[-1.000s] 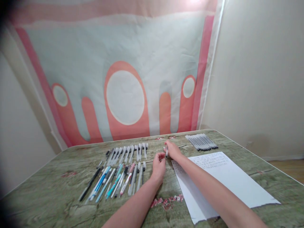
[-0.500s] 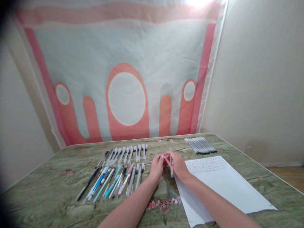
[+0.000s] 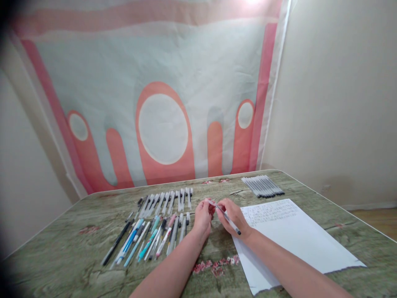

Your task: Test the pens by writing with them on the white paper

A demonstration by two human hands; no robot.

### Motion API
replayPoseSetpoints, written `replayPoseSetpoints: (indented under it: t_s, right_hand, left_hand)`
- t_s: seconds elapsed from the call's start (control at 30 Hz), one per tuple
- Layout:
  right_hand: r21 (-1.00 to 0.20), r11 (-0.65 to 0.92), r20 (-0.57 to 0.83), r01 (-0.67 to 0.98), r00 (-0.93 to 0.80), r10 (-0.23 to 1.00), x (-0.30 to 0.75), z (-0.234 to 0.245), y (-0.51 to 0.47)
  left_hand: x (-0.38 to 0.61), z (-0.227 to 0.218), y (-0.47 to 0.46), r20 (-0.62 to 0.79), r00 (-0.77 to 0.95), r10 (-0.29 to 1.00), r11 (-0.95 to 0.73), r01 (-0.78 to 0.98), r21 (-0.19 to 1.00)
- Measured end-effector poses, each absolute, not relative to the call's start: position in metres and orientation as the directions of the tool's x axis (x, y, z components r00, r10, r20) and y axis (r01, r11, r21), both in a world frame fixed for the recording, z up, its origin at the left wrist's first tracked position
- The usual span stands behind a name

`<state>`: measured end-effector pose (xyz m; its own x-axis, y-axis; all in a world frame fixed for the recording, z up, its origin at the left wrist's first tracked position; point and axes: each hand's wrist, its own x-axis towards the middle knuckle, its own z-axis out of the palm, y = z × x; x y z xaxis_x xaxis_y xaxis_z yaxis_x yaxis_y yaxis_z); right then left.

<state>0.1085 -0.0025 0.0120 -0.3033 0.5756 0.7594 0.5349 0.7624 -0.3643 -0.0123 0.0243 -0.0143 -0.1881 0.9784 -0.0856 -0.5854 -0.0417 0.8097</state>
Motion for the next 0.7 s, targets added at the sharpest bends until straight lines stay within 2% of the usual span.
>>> replayPoseSetpoints:
  t_s: [0.27, 0.47, 0.7]
  right_hand:
    - [-0.359, 0.773, 0.754, 0.523, -0.326, 0.571, 0.107, 0.005, 0.004]
    - [-0.349, 0.776, 0.760, 0.525, -0.326, 0.562, 0.106, 0.004, 0.006]
    - [-0.284, 0.770, 0.777, 0.572, -0.333, 0.534, 0.107, -0.001, 0.010]
  left_hand:
    - [-0.011, -0.015, 0.023, -0.087, -0.195, 0.977, -0.034, -0.542, 0.840]
    - [-0.011, -0.016, 0.022, -0.037, -0.166, 0.985, -0.047, -0.477, 0.878]
    - [-0.010, -0.013, 0.020, 0.012, -0.157, 0.987, -0.082, -0.449, 0.890]
